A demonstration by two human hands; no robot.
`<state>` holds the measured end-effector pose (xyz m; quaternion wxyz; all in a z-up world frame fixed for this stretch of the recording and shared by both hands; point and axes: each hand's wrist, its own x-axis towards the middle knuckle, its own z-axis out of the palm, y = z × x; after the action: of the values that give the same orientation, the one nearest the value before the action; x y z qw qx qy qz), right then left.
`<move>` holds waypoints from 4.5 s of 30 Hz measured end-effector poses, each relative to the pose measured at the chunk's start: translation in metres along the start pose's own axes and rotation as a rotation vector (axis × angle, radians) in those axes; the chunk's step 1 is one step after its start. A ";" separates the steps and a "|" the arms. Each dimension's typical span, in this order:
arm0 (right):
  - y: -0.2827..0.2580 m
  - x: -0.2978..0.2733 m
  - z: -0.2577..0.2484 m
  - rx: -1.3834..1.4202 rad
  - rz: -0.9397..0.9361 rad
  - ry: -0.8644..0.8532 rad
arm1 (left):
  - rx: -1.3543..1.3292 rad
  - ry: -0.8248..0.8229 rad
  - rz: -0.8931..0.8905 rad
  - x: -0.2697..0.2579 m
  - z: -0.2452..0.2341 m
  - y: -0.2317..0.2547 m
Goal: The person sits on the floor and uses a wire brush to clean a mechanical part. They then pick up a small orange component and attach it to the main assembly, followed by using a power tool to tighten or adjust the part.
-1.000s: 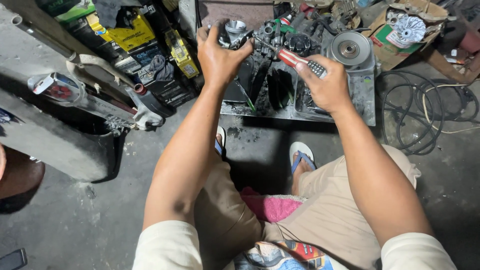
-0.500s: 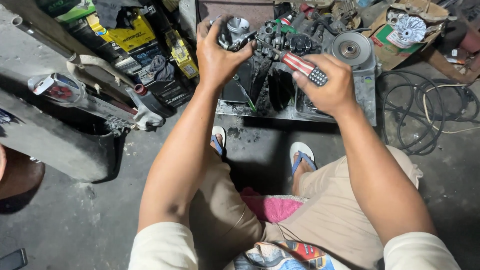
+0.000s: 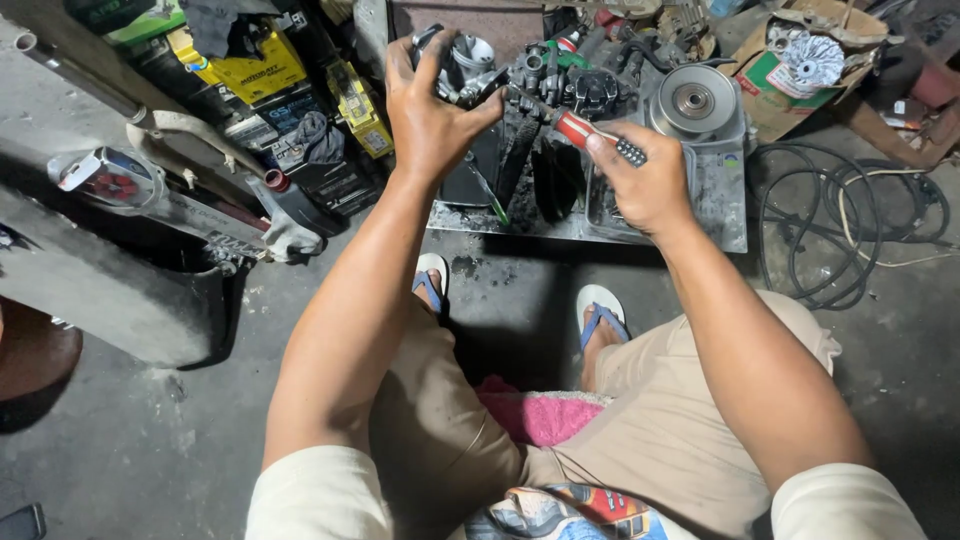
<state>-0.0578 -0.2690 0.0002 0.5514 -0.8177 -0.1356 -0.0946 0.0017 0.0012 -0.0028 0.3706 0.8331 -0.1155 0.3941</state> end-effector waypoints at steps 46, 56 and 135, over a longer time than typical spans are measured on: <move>0.132 0.003 0.132 -0.812 0.359 -0.374 | -0.572 -0.114 -1.112 0.016 0.001 0.027; 0.099 0.025 0.108 -0.712 0.455 -0.326 | -0.469 -0.154 -1.095 0.013 0.006 0.027; 0.157 0.055 -0.001 -0.868 0.558 -0.469 | -0.956 -0.063 -1.503 -0.018 0.072 0.091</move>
<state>0.0450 -0.3193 -0.1208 0.1237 -0.9734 0.0179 0.1918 -0.0139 -0.1153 0.0018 0.8357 0.4557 0.2993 -0.0663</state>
